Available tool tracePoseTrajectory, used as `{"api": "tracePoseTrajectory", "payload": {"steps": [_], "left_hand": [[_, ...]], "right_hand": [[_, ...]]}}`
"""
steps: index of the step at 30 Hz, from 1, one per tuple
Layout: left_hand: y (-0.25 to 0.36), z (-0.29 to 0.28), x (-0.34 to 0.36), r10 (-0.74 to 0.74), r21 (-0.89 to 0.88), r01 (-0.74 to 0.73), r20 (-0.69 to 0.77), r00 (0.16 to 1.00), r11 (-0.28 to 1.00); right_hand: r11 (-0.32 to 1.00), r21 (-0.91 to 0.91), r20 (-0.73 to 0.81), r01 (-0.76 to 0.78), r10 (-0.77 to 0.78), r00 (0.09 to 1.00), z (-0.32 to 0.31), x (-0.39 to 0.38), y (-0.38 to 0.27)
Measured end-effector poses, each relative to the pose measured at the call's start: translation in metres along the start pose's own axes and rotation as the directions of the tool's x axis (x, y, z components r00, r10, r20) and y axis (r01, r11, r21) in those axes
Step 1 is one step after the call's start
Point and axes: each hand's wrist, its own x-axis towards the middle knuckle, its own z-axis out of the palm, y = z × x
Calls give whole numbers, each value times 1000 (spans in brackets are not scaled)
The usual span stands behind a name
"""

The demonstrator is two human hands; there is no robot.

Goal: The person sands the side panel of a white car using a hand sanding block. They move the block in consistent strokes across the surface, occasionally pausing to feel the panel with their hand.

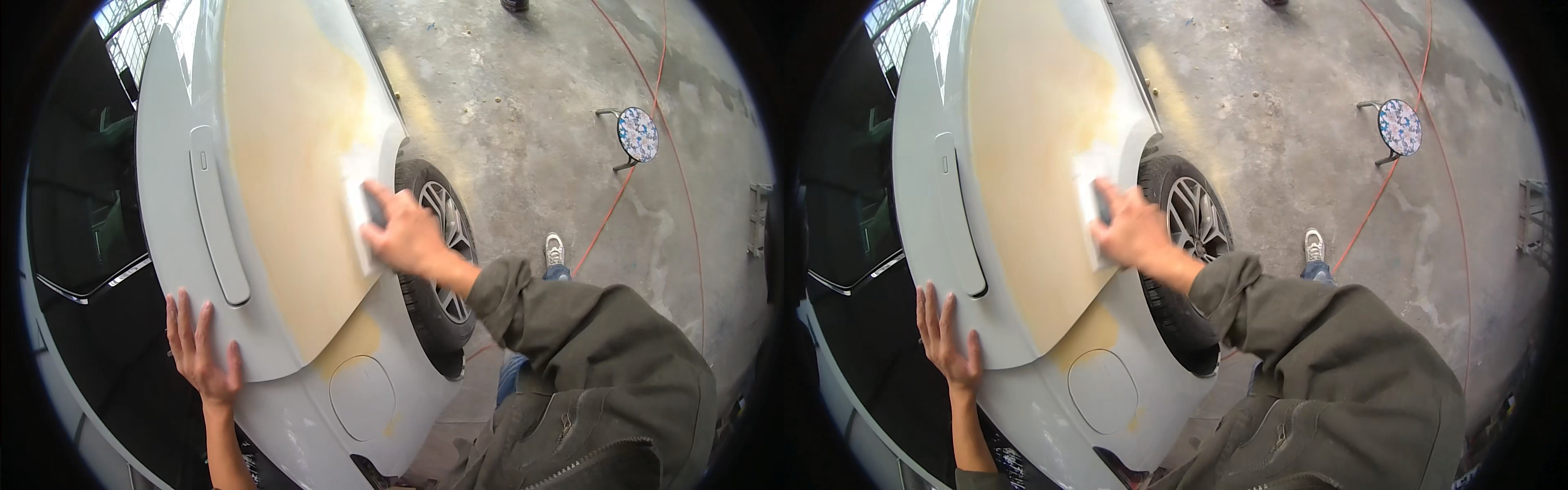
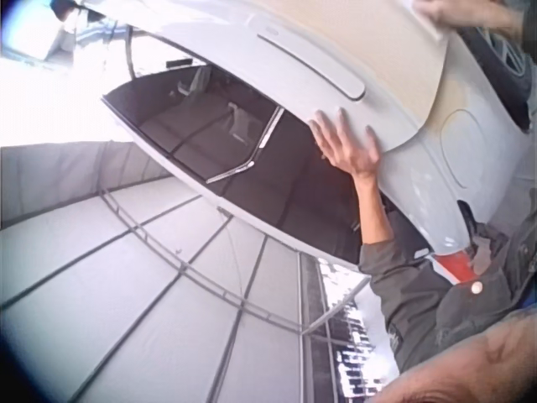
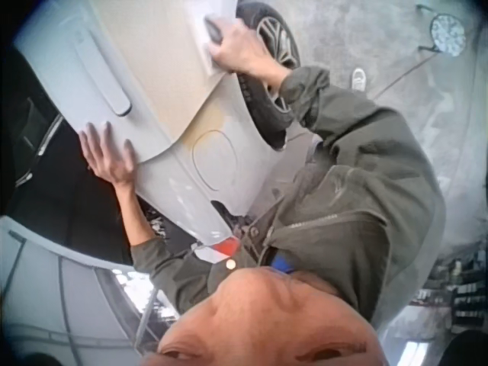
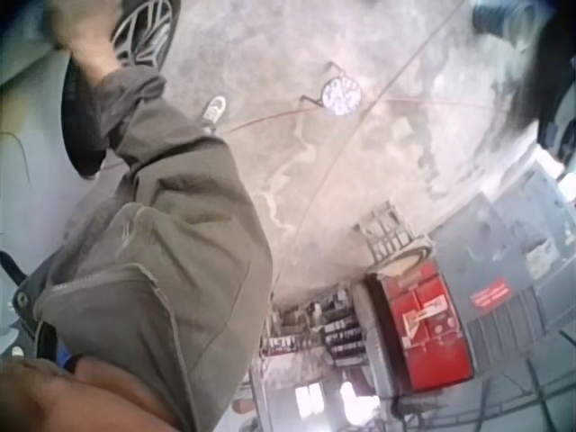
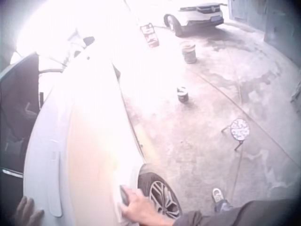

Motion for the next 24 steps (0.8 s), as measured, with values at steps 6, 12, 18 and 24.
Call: {"api": "tracePoseTrajectory", "payload": {"steps": [6,12,18,24], "left_hand": [[4,-1,-1,-15,10,14,18,1000,1000],[0,-2,2,-4,8,4,20,1000,1000],[-1,5,3,-24,4,24,23,999,1000],[-5,-2,-5,-37,15,36,57,998,999]], "right_hand": [[985,-6,166,173,-170,971,36,-28,-63],[996,-57,2,-66,67,998,20,121,-37],[999,-35,-6,18,-19,1000,40,65,-51],[996,-80,18,30,-28,999,41,83,-54]]}}
